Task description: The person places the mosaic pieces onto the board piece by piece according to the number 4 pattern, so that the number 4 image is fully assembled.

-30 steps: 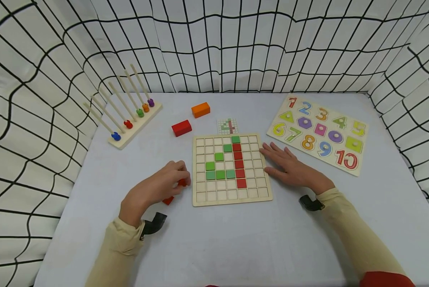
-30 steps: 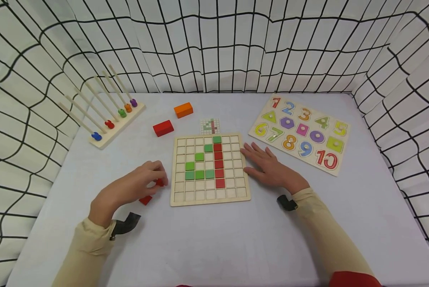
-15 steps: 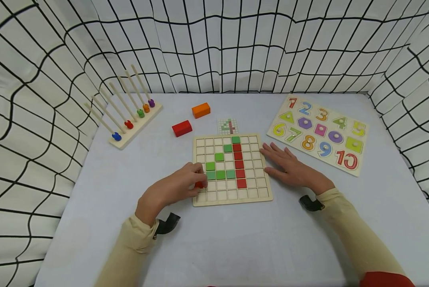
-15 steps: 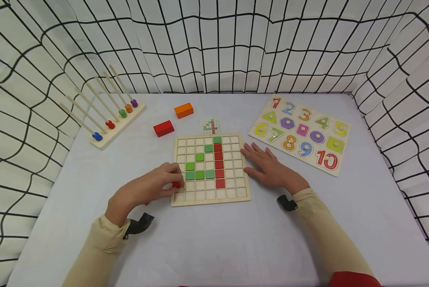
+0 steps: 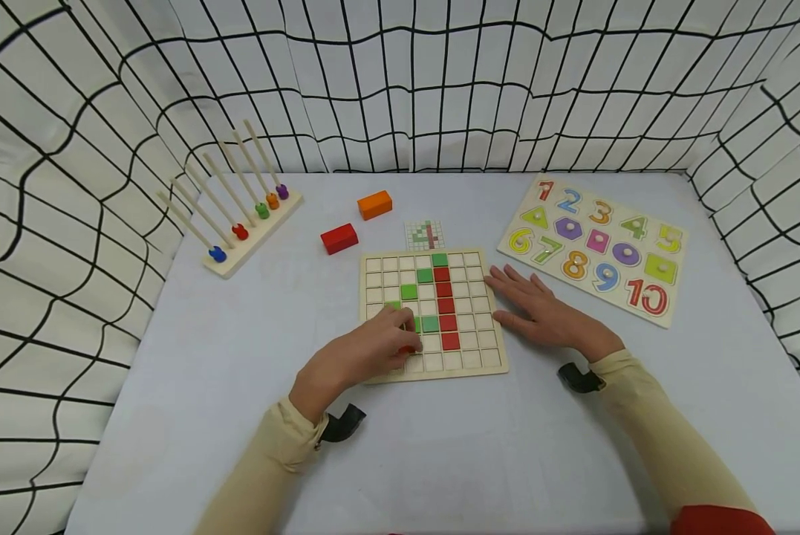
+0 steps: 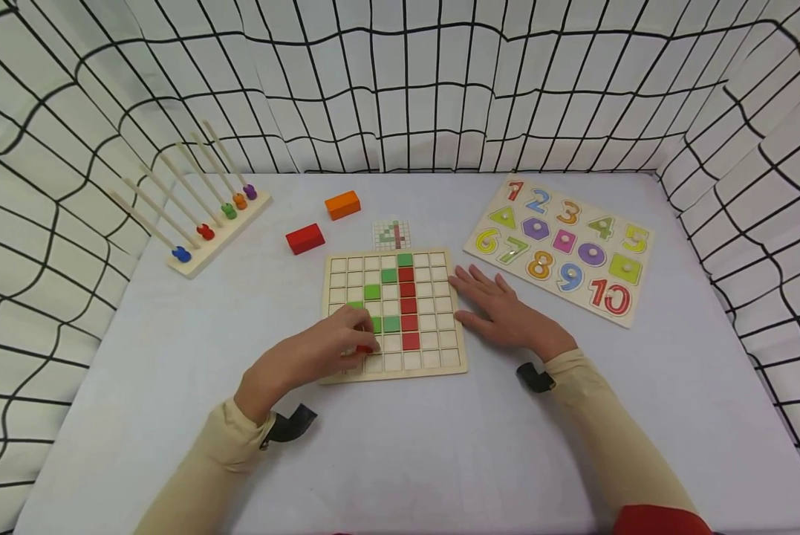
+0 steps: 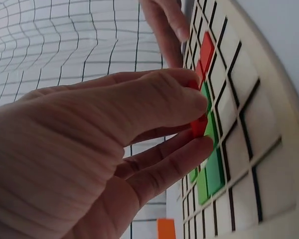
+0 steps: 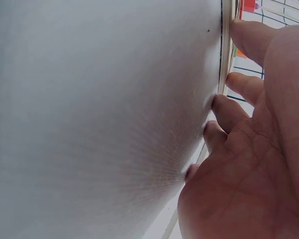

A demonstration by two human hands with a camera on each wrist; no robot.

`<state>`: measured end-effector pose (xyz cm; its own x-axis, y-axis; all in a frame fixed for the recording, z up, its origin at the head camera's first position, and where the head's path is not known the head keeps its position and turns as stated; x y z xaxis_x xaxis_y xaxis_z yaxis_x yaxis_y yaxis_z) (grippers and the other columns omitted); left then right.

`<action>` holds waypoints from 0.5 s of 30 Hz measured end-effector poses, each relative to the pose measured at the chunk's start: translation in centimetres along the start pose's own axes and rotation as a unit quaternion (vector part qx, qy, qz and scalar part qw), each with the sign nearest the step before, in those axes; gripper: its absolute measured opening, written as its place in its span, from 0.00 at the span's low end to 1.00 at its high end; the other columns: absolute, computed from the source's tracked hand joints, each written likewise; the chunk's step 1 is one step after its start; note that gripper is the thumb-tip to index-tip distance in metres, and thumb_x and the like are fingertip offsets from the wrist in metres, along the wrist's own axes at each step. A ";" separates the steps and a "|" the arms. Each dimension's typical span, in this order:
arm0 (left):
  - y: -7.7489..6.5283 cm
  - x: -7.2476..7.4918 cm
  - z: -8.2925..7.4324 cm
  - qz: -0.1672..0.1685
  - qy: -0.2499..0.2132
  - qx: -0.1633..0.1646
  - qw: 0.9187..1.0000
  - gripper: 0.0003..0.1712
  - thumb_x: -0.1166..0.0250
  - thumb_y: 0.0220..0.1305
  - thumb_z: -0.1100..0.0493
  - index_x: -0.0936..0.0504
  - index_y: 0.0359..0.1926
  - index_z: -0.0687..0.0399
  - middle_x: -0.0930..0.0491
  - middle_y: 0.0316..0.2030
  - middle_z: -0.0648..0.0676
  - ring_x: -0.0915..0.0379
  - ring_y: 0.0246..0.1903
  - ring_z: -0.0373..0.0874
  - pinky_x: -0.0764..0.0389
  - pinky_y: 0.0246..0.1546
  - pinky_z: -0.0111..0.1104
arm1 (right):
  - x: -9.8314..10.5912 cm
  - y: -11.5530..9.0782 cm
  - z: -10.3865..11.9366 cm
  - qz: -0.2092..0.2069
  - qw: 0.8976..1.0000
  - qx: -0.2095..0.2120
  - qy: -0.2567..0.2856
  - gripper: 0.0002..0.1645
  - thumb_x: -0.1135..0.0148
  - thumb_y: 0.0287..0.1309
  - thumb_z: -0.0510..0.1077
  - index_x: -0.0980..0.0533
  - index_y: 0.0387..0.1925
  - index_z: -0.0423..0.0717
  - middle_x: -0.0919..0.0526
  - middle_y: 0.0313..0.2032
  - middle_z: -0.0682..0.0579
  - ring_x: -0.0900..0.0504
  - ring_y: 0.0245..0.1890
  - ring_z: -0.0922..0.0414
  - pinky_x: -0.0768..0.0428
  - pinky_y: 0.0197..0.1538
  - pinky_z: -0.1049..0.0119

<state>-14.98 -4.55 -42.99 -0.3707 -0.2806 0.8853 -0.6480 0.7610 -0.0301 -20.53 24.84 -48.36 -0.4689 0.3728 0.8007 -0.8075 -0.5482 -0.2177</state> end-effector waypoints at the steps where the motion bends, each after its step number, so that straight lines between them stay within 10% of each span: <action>1: 0.3 -0.2 -0.2 -0.002 0.001 -0.004 1.000 0.09 0.29 0.69 0.68 0.09 0.45 0.53 0.18 0.44 0.55 0.28 0.47 0.47 0.19 0.47 0.31 | 0.0 0.0 0.0 0.000 1.000 0.000 0.000 0.44 0.43 0.79 0.57 0.48 0.86 0.56 0.54 0.88 0.49 0.61 0.89 0.43 0.65 0.85 0.35; 15: 3.3 -3.1 -3.4 -0.055 0.075 -0.044 0.995 0.05 0.26 0.68 0.65 0.15 0.41 0.54 0.21 0.39 0.53 0.26 0.45 0.47 0.20 0.46 0.30 | 0.0 0.0 0.1 0.000 1.000 -0.002 -0.004 0.44 0.44 0.79 0.58 0.48 0.86 0.57 0.53 0.88 0.49 0.60 0.89 0.43 0.64 0.85 0.34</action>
<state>-13.68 0.80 -44.28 -0.1931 -0.2808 0.9401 -0.6157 0.7807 0.1067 -20.53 24.76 -48.29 -0.4652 0.3668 0.8057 -0.8096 -0.5443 -0.2197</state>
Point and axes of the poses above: each hand's wrist, its own y-axis towards the middle knuckle, its own x-axis out of the back of the hand, z = x × y, the point moved 4 cm from there along y, towards the middle knuckle
